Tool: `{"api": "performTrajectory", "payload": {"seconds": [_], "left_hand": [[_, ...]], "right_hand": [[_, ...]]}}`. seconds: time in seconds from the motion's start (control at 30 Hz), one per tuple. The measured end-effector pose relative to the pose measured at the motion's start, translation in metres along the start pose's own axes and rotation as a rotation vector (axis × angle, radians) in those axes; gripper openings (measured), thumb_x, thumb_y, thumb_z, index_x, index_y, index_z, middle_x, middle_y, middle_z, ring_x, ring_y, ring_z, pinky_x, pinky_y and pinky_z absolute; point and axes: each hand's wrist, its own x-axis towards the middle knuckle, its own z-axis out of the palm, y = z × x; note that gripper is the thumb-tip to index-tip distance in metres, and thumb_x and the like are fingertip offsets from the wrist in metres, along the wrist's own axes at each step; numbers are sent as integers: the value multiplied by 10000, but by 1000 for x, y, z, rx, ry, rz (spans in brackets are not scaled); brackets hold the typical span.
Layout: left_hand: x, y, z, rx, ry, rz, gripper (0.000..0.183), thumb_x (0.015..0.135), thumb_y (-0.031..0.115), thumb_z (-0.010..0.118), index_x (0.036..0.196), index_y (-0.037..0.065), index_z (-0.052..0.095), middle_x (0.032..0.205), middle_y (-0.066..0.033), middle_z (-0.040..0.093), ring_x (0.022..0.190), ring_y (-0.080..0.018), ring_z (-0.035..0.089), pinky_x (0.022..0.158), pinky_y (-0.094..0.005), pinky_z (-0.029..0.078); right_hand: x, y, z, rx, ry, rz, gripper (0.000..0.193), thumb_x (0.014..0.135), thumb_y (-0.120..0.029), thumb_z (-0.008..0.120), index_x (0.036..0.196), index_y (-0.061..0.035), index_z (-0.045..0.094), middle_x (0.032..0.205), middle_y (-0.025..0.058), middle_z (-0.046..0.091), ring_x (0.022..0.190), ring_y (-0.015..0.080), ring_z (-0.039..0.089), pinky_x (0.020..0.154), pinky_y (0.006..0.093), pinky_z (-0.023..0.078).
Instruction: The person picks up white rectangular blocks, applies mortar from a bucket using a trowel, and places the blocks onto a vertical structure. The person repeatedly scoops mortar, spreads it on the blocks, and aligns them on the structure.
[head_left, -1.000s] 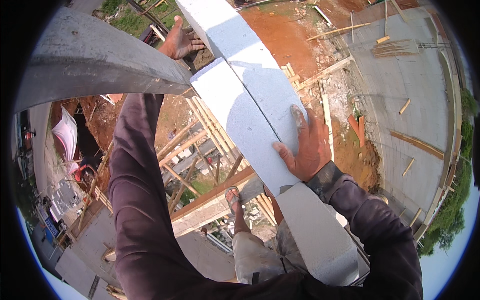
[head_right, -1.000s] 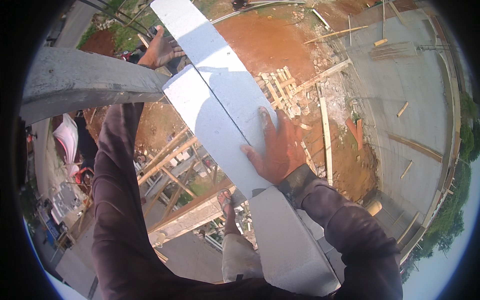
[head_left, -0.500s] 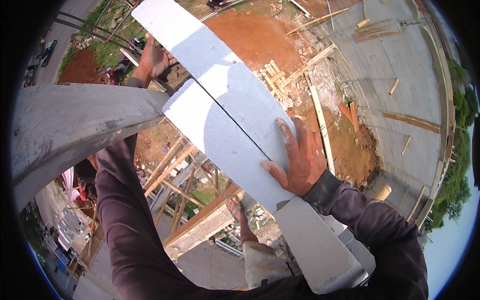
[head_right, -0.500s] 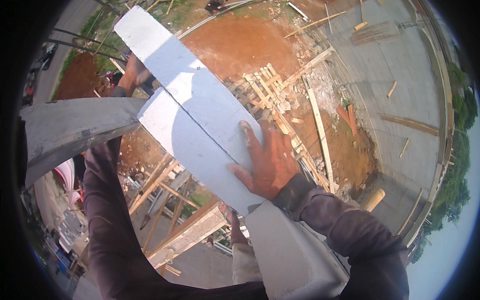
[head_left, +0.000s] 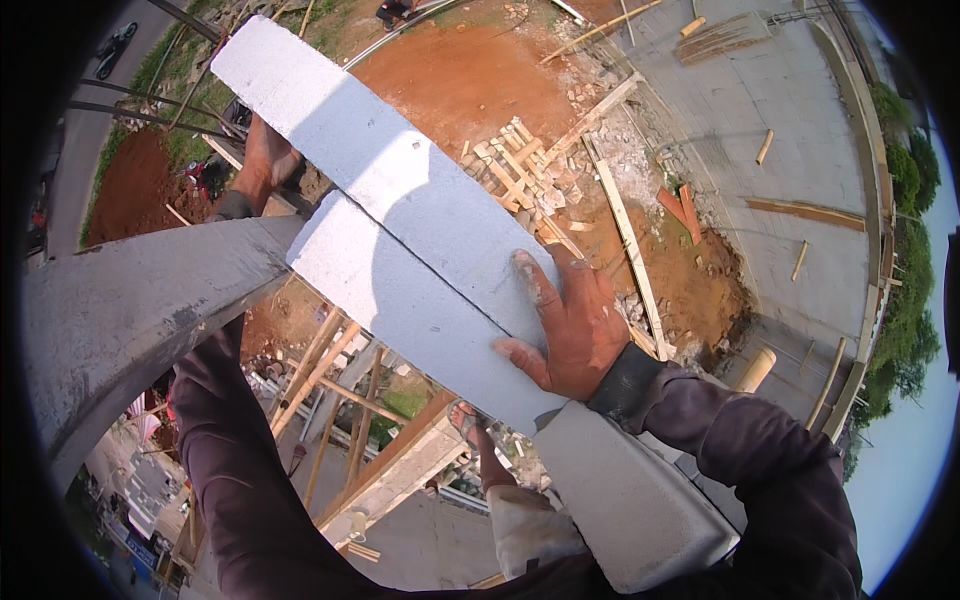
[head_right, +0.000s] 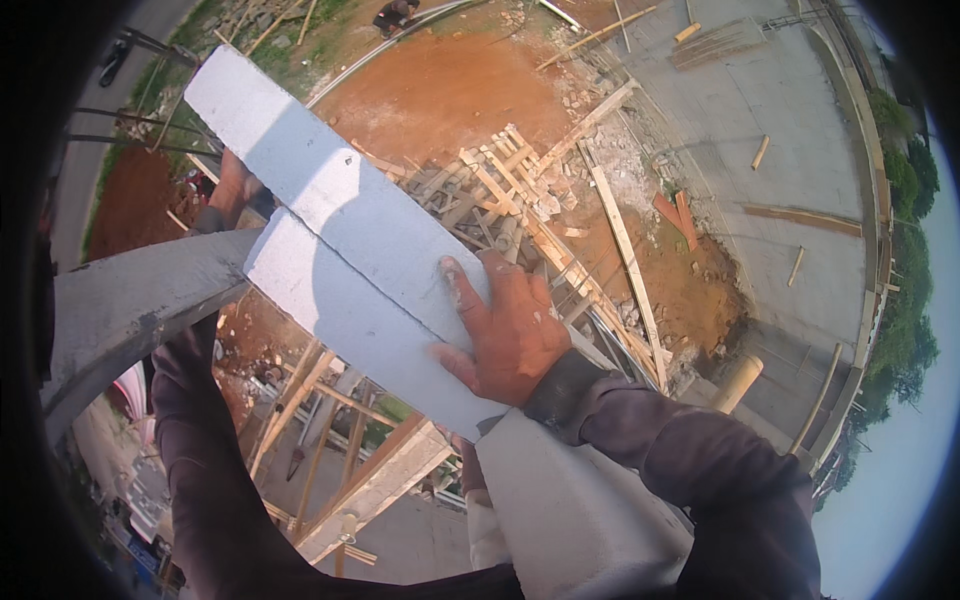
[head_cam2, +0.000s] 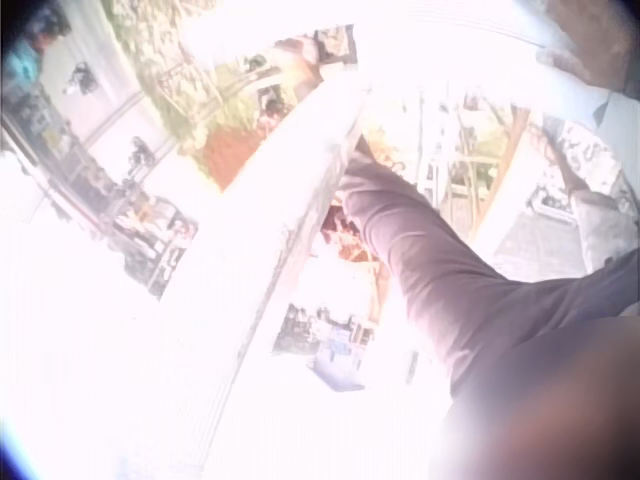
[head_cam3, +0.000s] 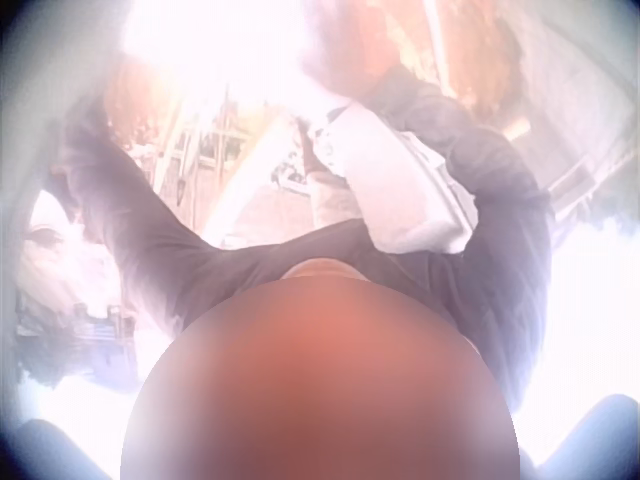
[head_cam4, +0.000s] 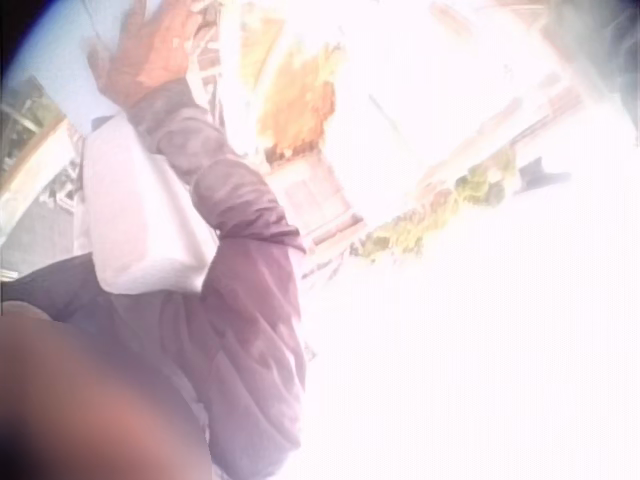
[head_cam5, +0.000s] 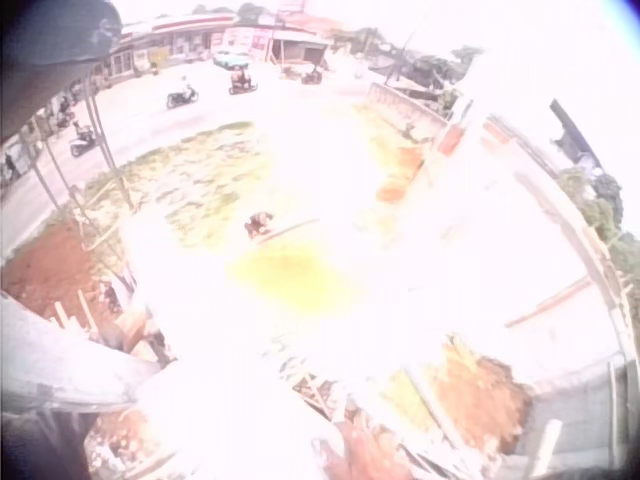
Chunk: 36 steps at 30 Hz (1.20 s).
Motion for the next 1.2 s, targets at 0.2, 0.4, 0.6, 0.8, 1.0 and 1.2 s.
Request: {"api": "performTrajectory", "payload": {"seconds": [0.2,0.4,0.6,0.8,1.0,1.2], "left_hand": [[-8,2,4,-18,36,-86,693,965,584,467,1457,99,413,1454,-108,476,1310,-294,478,1075,-480,399],[0,-1,-10,-4,-110,-68,684,978,575,450,1443,74,415,1431,-111,494,1270,-284,518,1036,-443,451],[7,-7,-16,-57,-72,-63,727,980,606,414,1462,63,376,1459,-119,465,1293,-274,496,1069,-409,425],[13,-10,-26,160,-191,-15,1025,837,866,254,1513,95,266,1440,-147,463,1219,-283,553,953,-453,477],[14,-12,-25,226,-170,-30,1117,779,919,173,1541,103,221,1424,-158,476,1152,-285,592,965,-465,449],[6,-8,-17,284,-229,31,1124,786,910,166,1548,84,194,1464,-182,426,1214,-295,560,1018,-476,428]], "right_hand": [[1,0,-2,28,-45,40,818,852,-430,698,1471,-12,365,1342,311,373,1120,428,456,966,500,411],[3,-3,-5,27,-59,52,808,856,-425,692,1470,-11,368,1335,308,376,1126,427,454,985,500,399],[4,-2,-6,-8,-11,-8,832,837,-450,714,1430,31,384,1306,336,392,1092,455,480,935,540,417],[0,-3,-1,6,-42,16,837,882,-466,656,1481,1,303,1322,331,362,1118,439,454,945,543,386],[0,0,0,-19,17,-52,827,867,-425,689,1443,31,311,1311,353,375,1113,474,471,932,550,409],[-1,-1,0,-46,2,-26,837,867,-417,691,1454,34,300,1309,357,372,1114,456,457,937,543,386]]}}
